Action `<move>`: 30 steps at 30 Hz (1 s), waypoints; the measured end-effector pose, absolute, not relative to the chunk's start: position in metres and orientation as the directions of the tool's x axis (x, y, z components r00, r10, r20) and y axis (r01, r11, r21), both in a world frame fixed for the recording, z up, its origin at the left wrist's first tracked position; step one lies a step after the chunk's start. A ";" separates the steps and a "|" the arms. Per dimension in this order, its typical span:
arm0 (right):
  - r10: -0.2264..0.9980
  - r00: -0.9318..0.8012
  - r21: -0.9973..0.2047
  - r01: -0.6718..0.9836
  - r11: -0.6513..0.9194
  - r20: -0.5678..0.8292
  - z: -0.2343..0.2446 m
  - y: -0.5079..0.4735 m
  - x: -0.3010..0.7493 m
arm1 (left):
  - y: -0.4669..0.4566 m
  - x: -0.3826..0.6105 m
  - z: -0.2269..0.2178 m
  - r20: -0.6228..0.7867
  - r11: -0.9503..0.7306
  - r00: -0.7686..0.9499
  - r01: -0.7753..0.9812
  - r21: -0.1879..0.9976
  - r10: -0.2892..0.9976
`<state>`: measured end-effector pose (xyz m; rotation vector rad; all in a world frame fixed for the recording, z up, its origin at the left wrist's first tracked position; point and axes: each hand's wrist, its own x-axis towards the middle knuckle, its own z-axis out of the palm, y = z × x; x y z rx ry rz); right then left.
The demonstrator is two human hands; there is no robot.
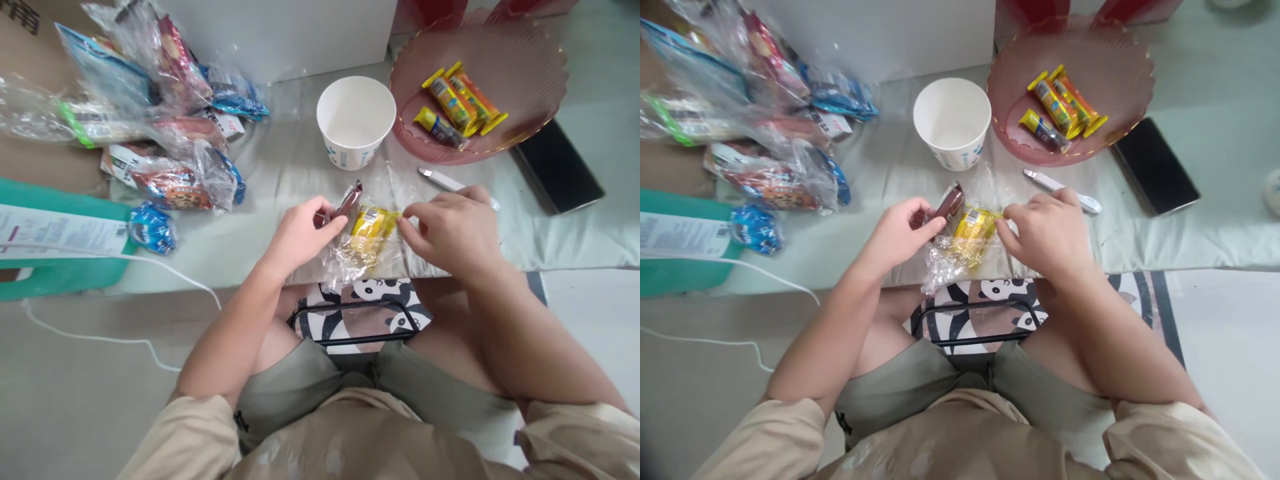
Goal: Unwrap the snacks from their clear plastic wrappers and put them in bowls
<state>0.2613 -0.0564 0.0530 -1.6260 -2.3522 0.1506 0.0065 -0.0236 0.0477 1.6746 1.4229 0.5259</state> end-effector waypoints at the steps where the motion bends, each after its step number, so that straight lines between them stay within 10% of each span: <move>1: 0.915 -0.359 -0.187 0.901 0.391 0.186 0.052 -0.057 0.260 | -0.022 0.004 0.046 -0.225 0.060 0.254 0.529 0.846 0.941; 15: 0.773 -0.561 -0.231 0.743 0.628 0.296 0.032 -0.067 0.229 | -0.014 0.000 0.069 -0.429 0.510 0.357 -0.177 0.842 0.830; 27: 0.911 -0.130 -0.695 0.608 0.384 0.390 0.028 -0.045 0.243 | 0.010 -0.023 0.064 -0.536 0.422 -0.117 -0.486 0.765 0.836; 30: 0.901 -0.043 -0.620 0.711 0.331 0.432 0.043 -0.027 0.262 | 0.013 -0.028 0.066 -0.523 0.415 -0.100 -0.492 0.765 0.846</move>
